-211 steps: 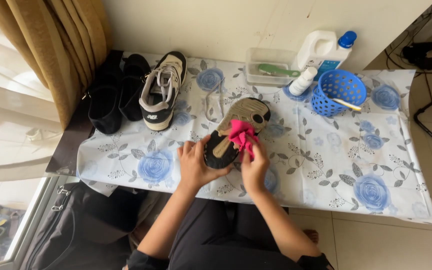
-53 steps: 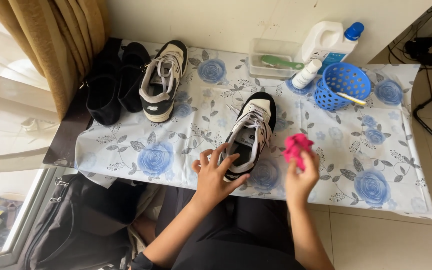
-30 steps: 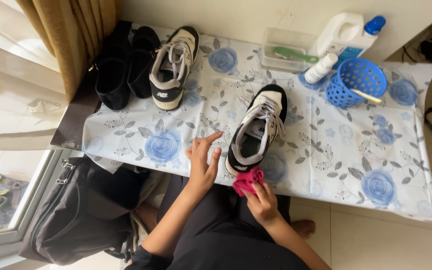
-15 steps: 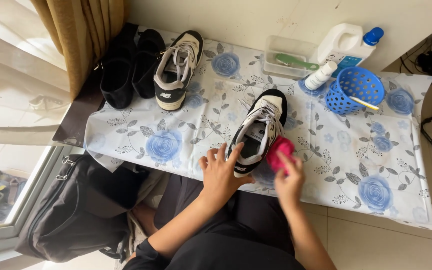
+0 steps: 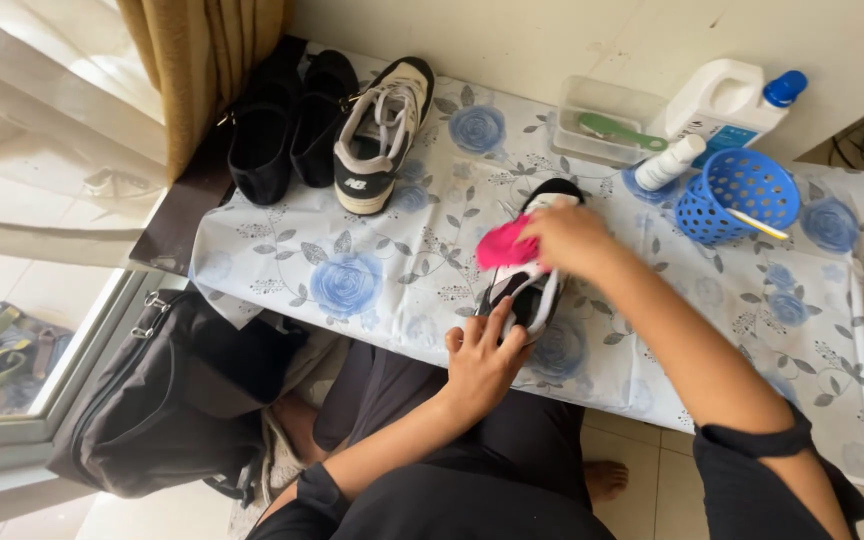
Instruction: The person scrubs the sole of a sneaker with a toothbrush and then wipes the entire shoe with a pink cloth. They rotate the shoe to clean different sides, including the upper, laces, and sole, using the cloth to remove residue.
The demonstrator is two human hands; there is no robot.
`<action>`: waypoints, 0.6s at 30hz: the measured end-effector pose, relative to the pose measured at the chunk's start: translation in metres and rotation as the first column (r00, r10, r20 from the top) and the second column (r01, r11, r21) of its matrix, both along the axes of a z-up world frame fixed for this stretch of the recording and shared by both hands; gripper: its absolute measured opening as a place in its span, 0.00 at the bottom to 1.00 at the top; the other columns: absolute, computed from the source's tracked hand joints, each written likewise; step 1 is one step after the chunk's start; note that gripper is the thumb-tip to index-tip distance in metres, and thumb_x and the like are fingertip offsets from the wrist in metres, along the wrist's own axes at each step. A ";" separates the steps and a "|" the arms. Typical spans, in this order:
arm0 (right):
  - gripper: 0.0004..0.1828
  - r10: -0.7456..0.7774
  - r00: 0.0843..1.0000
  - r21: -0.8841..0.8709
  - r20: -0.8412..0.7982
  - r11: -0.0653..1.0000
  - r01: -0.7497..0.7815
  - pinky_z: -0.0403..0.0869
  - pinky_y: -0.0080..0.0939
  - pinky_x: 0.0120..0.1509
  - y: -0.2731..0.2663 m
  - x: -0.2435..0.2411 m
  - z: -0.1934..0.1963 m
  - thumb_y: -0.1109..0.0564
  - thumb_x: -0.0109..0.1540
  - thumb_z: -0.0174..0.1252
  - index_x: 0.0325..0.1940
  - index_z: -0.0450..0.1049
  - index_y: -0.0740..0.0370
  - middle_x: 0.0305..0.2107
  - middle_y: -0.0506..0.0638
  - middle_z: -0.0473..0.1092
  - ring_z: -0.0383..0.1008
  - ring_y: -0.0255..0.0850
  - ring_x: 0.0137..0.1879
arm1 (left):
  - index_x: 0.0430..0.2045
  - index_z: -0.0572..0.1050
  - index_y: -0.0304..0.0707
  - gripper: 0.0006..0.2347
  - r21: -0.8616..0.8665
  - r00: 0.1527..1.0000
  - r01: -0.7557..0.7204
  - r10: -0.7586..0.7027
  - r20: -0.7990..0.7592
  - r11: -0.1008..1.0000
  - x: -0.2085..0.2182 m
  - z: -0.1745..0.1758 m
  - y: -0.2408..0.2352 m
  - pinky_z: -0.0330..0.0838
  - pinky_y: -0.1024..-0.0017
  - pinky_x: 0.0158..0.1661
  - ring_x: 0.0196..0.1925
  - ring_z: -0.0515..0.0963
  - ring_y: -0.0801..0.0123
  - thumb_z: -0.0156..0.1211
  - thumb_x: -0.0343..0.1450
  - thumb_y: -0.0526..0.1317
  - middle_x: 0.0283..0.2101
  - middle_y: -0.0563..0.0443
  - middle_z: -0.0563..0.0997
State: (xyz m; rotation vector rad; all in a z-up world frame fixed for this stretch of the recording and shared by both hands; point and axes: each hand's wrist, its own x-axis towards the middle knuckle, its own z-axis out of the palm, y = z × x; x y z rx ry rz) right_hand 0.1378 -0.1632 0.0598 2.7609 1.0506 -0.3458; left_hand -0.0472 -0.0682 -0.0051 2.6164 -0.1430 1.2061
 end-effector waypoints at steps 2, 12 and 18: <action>0.18 -0.044 0.999 -0.002 0.000 0.999 0.044 0.71 0.50 0.48 -0.003 0.028 -0.005 0.56 0.44 0.59 0.34 0.76 0.34 0.36 0.40 0.71 0.68 0.49 0.46 | 0.22 0.64 0.49 0.10 0.000 1.000 -0.011 0.011 -0.008 1.000 0.001 0.008 0.006 0.48 0.68 0.32 0.32 0.68 0.65 0.61 0.58 0.45 0.45 0.51 0.73; 0.23 0.356 0.870 0.458 -0.341 0.871 -0.177 0.69 0.53 0.48 0.034 -0.037 0.044 0.70 0.47 0.45 0.29 0.79 0.46 0.30 0.55 0.72 0.70 0.58 0.40 | 0.22 0.64 0.47 0.08 -0.006 0.998 -0.014 0.015 0.058 1.000 0.002 0.007 0.004 0.49 0.69 0.32 0.30 0.68 0.65 0.58 0.61 0.43 0.43 0.49 0.74; 0.15 -0.052 0.997 0.039 0.066 0.998 0.049 0.69 0.50 0.51 0.008 0.067 -0.048 0.56 0.49 0.55 0.35 0.76 0.35 0.40 0.43 0.69 0.64 0.50 0.50 | 0.24 0.66 0.47 0.14 -0.005 1.000 -0.003 0.003 -0.012 1.000 0.003 0.008 0.012 0.50 0.69 0.33 0.33 0.66 0.64 0.65 0.54 0.45 0.46 0.49 0.72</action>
